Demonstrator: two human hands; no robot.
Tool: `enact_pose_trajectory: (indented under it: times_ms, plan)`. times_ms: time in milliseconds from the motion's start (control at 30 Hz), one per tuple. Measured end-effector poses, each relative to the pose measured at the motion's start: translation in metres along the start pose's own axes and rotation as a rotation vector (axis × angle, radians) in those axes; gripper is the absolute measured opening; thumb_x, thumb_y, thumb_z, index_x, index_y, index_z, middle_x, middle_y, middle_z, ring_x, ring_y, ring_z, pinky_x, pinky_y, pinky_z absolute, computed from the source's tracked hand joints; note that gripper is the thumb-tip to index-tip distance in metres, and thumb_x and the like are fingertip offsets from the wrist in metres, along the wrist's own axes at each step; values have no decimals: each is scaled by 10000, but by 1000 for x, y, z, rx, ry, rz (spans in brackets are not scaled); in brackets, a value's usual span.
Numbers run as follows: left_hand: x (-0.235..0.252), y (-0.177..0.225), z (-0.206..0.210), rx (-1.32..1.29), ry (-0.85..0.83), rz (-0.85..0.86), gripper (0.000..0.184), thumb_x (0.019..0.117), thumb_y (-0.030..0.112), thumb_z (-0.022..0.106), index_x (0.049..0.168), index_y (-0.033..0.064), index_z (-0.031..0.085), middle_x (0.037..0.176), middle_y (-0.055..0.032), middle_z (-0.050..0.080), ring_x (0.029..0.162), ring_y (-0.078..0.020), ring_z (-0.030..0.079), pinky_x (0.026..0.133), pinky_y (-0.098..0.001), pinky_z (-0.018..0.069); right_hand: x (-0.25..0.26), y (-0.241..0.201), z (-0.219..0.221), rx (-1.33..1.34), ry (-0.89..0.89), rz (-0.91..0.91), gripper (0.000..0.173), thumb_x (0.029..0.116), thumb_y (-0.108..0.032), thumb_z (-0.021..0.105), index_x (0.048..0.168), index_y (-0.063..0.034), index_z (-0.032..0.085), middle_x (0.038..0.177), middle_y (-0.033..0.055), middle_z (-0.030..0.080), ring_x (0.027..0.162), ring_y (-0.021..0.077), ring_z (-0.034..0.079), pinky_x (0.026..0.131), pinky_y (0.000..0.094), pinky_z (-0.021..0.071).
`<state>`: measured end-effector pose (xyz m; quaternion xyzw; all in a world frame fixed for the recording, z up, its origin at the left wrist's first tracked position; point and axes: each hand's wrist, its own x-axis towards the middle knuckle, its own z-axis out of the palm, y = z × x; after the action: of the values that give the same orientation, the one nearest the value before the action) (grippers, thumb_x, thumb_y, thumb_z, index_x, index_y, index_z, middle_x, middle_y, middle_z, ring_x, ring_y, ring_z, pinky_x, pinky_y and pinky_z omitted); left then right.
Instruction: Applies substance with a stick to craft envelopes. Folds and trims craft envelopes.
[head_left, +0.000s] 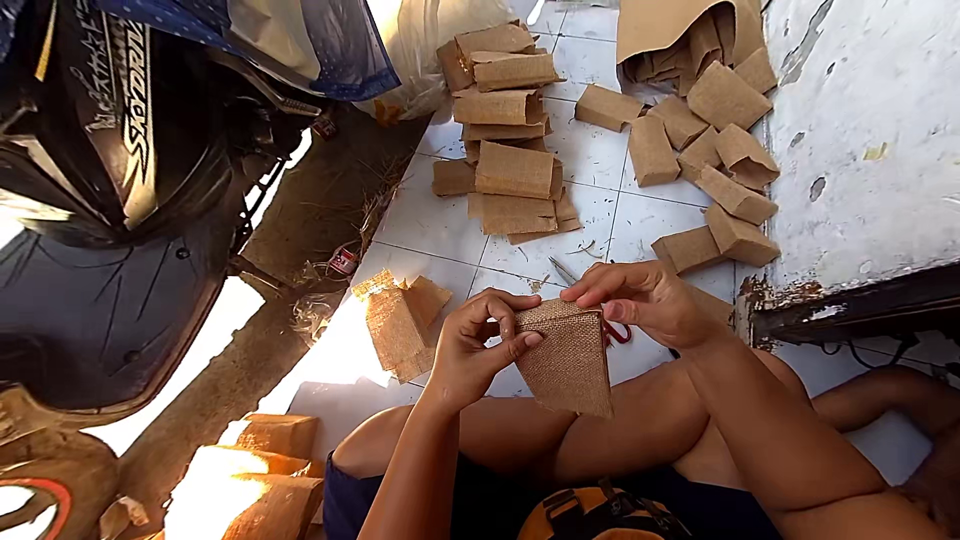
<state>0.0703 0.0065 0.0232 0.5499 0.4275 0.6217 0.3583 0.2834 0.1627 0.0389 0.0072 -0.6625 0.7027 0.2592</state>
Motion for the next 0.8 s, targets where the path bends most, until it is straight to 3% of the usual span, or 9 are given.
enact_pose_trajectory:
  times_ms: [67,167,300,400,500,567,700,767,800]
  plan:
    - [0,-1,2,84,26,-7,196,868,136,794,845,146,599,1129,-17,694,1126,-160,671,899,-324,604,1,-1,3,-172,-3,23,454,906,-393,764,1224,-76,703,1257,29,693,1139,128,666,946,308,584]
    - [-1,-6,2,126,71,-72,187,867,144,787,850,154,601,1118,-18,694,1118,-172,677,891,-340,612,5,11,21,-454,144,-91,199,864,-117,766,1033,-12,762,1129,87,732,1106,144,676,963,305,570]
    - [3,-12,7,64,126,-217,202,836,87,788,902,157,610,1263,-16,678,1140,-150,672,895,-313,605,8,16,6,-451,205,-25,176,892,-49,720,1050,22,750,1137,122,730,1069,150,693,882,300,593]
    - [5,-14,-5,42,167,-336,281,859,187,773,996,171,528,1411,-2,582,1290,-175,583,1021,-361,538,2,-1,-56,-562,353,160,217,936,-106,647,1120,-8,706,1163,88,714,1041,128,682,861,336,589]
    - [5,-17,-18,17,286,-424,128,957,181,576,1027,153,472,1385,-23,580,1214,-166,615,993,-357,527,-24,-8,-130,-681,634,532,212,978,-98,630,1174,-25,665,1173,159,663,1013,245,655,889,475,547]
    - [6,-18,-23,-22,342,-464,94,1009,180,456,1088,151,496,1353,-37,607,1199,-175,626,1000,-362,520,-44,6,-164,-746,702,770,204,994,-51,610,1181,5,668,1220,238,632,1112,349,616,967,568,481]
    - [5,-23,-26,-56,348,-544,470,984,178,320,1401,107,525,1488,-54,506,1291,-179,555,1037,-377,477,-59,41,-187,-972,678,1085,228,983,-20,631,1199,-3,703,1302,318,599,1277,484,521,1055,671,376]
    - [4,-24,-28,-55,358,-565,490,997,194,309,1430,100,518,1554,-46,444,1337,-176,517,1056,-386,457,-47,49,-177,-1125,726,1097,380,920,-34,691,1300,-48,675,1476,346,442,1400,559,352,1077,741,317]
    - [4,-24,-28,-58,373,-568,485,1001,199,311,1428,100,520,1565,-42,434,1349,-177,509,1063,-394,452,-39,55,-170,-1178,748,1033,422,888,-37,710,1307,-62,677,1502,331,419,1406,561,333,1065,740,329]
